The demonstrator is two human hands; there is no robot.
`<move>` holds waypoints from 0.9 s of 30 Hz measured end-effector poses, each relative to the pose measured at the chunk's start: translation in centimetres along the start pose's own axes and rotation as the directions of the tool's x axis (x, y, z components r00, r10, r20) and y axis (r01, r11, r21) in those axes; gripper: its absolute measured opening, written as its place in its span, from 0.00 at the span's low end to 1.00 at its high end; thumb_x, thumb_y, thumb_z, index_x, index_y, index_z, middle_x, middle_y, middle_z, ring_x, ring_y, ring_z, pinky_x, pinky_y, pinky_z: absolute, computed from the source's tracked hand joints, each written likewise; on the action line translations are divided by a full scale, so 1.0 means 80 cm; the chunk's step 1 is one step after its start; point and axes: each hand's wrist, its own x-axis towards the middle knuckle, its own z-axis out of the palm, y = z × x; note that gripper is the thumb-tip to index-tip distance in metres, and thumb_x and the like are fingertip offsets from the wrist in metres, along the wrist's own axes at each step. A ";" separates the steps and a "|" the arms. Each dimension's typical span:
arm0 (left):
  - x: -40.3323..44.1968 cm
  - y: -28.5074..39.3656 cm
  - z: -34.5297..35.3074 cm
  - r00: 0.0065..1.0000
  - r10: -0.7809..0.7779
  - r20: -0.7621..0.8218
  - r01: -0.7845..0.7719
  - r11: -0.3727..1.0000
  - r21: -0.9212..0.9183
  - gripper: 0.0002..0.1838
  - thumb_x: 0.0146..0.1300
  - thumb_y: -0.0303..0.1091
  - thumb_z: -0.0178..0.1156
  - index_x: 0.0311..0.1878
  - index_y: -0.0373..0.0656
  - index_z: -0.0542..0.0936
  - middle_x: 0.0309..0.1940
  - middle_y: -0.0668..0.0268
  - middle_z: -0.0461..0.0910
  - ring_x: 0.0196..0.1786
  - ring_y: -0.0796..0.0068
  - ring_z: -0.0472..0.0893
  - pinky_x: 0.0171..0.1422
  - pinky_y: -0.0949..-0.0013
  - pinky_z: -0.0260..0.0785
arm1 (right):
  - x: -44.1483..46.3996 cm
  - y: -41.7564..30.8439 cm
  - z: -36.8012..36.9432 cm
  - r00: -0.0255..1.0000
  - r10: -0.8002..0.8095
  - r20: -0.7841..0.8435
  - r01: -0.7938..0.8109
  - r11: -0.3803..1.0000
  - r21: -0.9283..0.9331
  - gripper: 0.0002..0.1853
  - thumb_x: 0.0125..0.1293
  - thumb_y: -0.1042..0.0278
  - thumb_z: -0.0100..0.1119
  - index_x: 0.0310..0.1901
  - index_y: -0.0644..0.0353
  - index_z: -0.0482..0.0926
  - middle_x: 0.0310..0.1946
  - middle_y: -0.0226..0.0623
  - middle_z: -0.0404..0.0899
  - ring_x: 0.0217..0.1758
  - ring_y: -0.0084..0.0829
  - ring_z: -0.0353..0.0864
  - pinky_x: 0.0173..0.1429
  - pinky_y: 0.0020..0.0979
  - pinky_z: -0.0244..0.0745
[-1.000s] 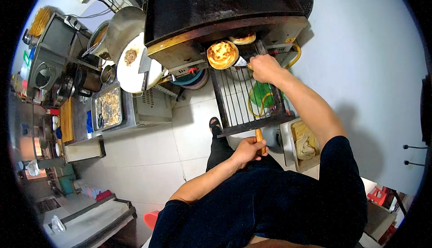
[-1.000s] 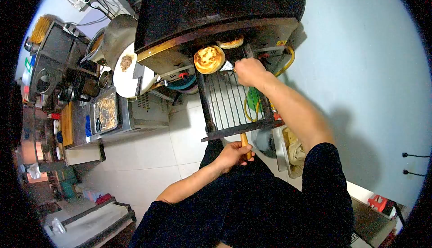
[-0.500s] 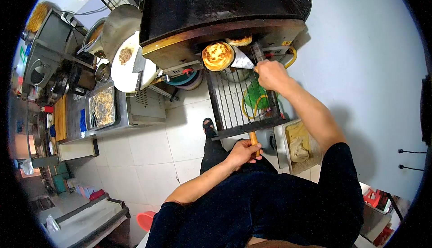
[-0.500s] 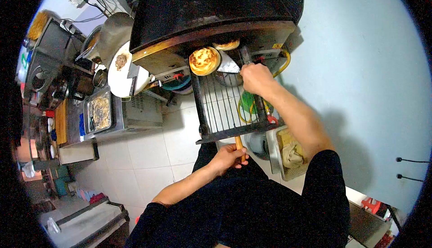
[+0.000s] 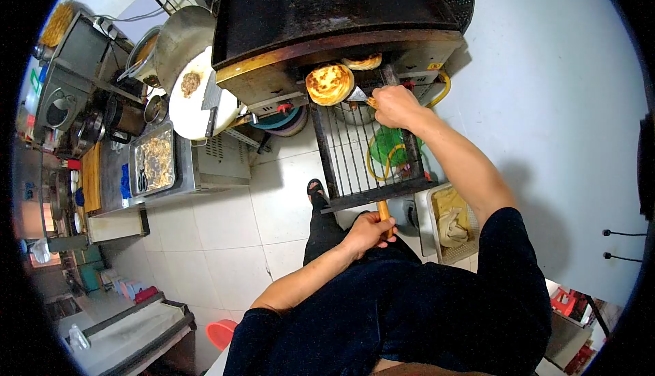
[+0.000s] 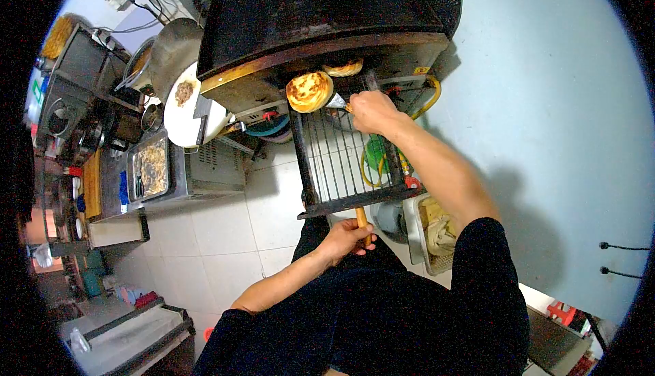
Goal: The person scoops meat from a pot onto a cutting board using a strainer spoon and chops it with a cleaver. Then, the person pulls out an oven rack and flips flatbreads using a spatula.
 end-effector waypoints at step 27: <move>-0.011 -0.022 -0.009 0.999 0.045 0.024 -0.044 0.998 -0.054 0.12 0.73 0.41 0.62 0.48 0.42 0.82 0.37 0.70 0.85 0.37 0.79 0.87 0.34 0.77 0.77 | -0.197 0.033 -0.049 0.991 0.104 0.083 -0.098 0.992 -0.078 0.09 0.55 0.73 0.58 0.37 0.66 0.80 0.34 0.56 0.83 0.38 0.55 0.85 0.45 0.50 0.81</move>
